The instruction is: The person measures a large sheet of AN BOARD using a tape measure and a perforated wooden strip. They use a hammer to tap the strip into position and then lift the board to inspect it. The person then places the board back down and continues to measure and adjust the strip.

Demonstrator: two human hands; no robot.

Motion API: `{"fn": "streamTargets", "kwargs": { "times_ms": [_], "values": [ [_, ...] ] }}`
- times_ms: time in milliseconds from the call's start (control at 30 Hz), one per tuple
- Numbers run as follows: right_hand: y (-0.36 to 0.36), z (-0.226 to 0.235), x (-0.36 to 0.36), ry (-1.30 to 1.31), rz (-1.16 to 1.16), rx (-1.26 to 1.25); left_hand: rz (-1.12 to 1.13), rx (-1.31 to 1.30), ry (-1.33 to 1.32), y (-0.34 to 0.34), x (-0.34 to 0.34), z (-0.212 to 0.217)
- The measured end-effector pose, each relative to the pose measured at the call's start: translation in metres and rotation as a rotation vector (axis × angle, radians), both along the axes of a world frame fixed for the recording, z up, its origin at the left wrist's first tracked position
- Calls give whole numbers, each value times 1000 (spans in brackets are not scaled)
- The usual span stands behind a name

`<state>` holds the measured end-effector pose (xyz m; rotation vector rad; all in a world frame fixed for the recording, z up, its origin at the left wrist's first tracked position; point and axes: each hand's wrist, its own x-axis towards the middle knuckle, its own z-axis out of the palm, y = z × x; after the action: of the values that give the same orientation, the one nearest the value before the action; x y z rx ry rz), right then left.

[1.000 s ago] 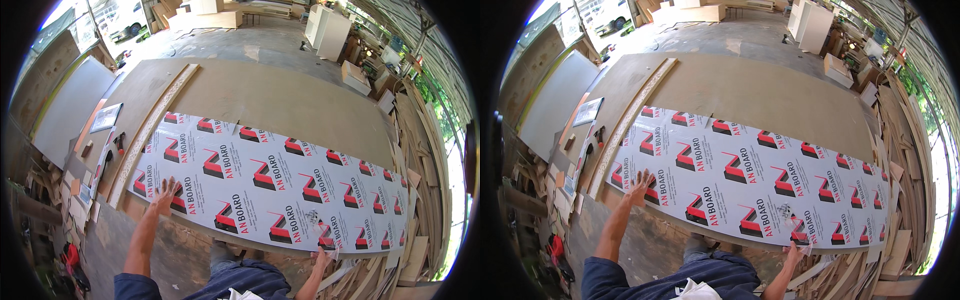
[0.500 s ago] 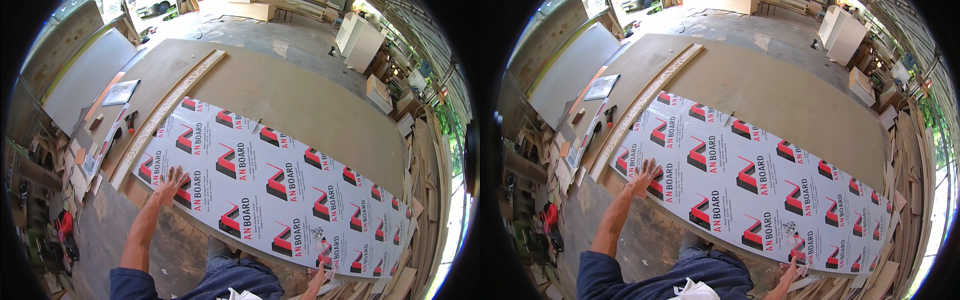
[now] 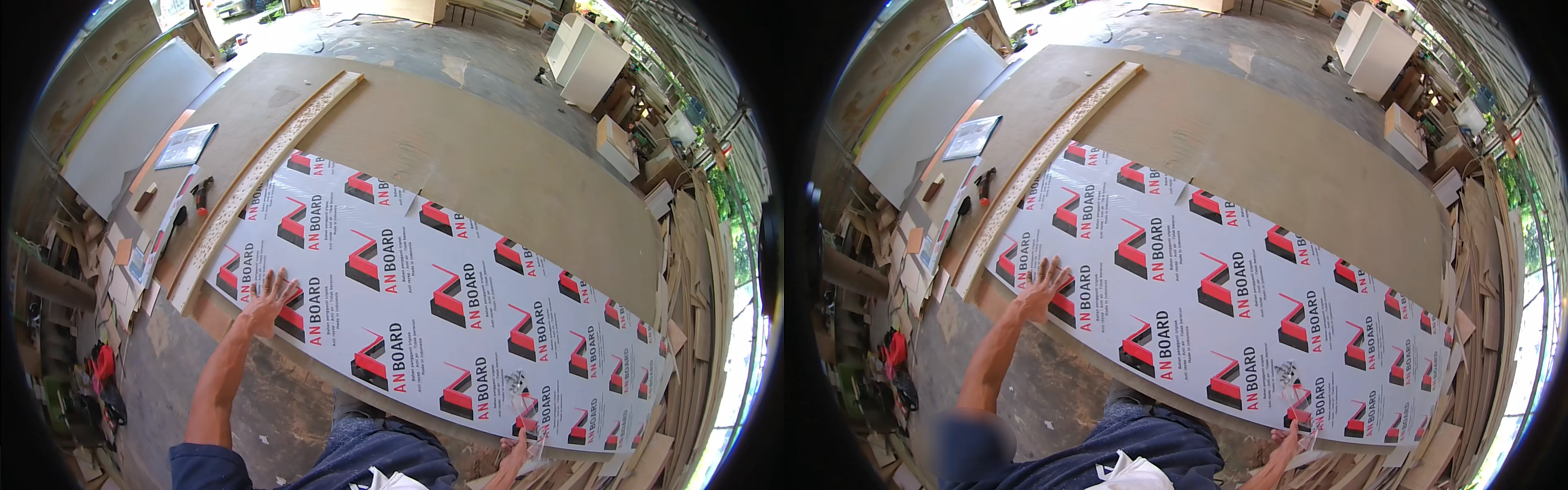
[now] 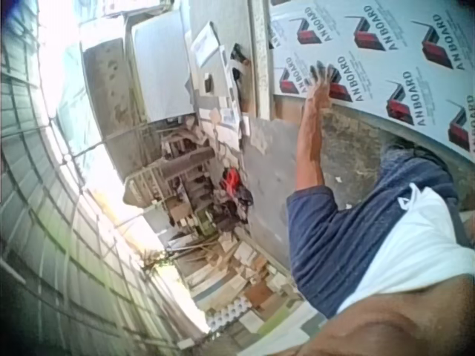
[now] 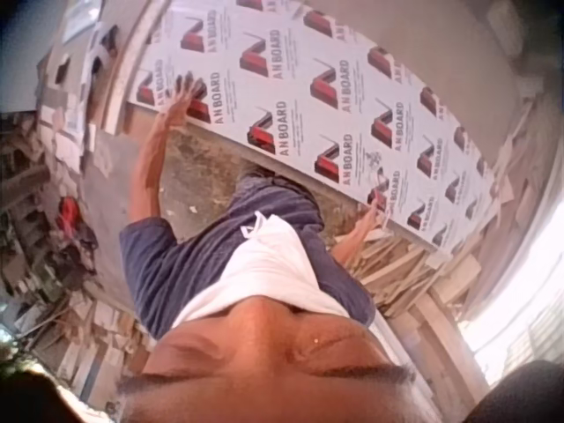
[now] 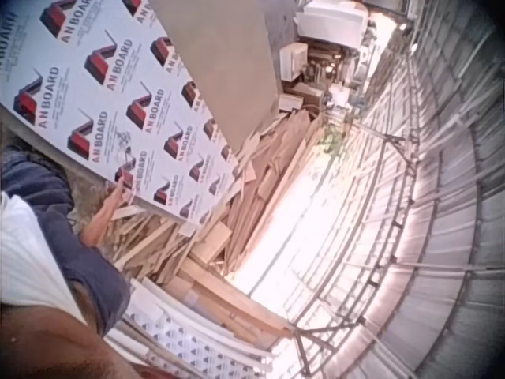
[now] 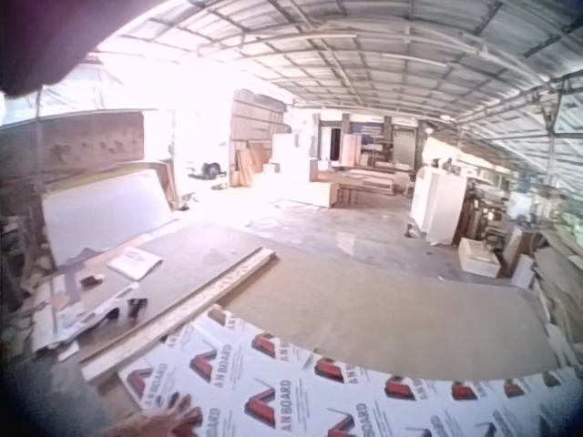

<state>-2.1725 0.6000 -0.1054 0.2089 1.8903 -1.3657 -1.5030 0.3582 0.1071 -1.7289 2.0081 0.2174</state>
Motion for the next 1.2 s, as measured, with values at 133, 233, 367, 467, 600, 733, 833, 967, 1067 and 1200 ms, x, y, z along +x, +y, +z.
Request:
{"fn": "streamTargets", "kwargs": {
  "times_ms": [133,233,367,467,600,733,833,967,1067,1200],
  "values": [
    [-3,3,4,-4,6,-3,-5,-15,18,1,4,-3],
    [-2,3,6,3,11,-32,2,1,33,0,5,-3],
    [-3,6,10,42,14,-63,16,8,31,-1,3,-1],
    [2,-8,6,71,7,-106,20,13,32,-2,1,1],
    [4,-15,3,86,-11,-81,6,0,28,-2,1,-1],
    [-5,9,16,87,2,-127,-3,-30,11,0,8,-10],
    [-7,13,18,101,1,-130,-3,-34,18,-1,9,-12],
    [-7,12,19,155,0,-144,-11,-27,16,-1,7,-10],
    [-5,4,16,124,-4,-171,-17,-28,4,-1,7,-11],
    [-7,2,18,105,8,-170,-24,-39,-13,-1,11,-16]
  ]
}}
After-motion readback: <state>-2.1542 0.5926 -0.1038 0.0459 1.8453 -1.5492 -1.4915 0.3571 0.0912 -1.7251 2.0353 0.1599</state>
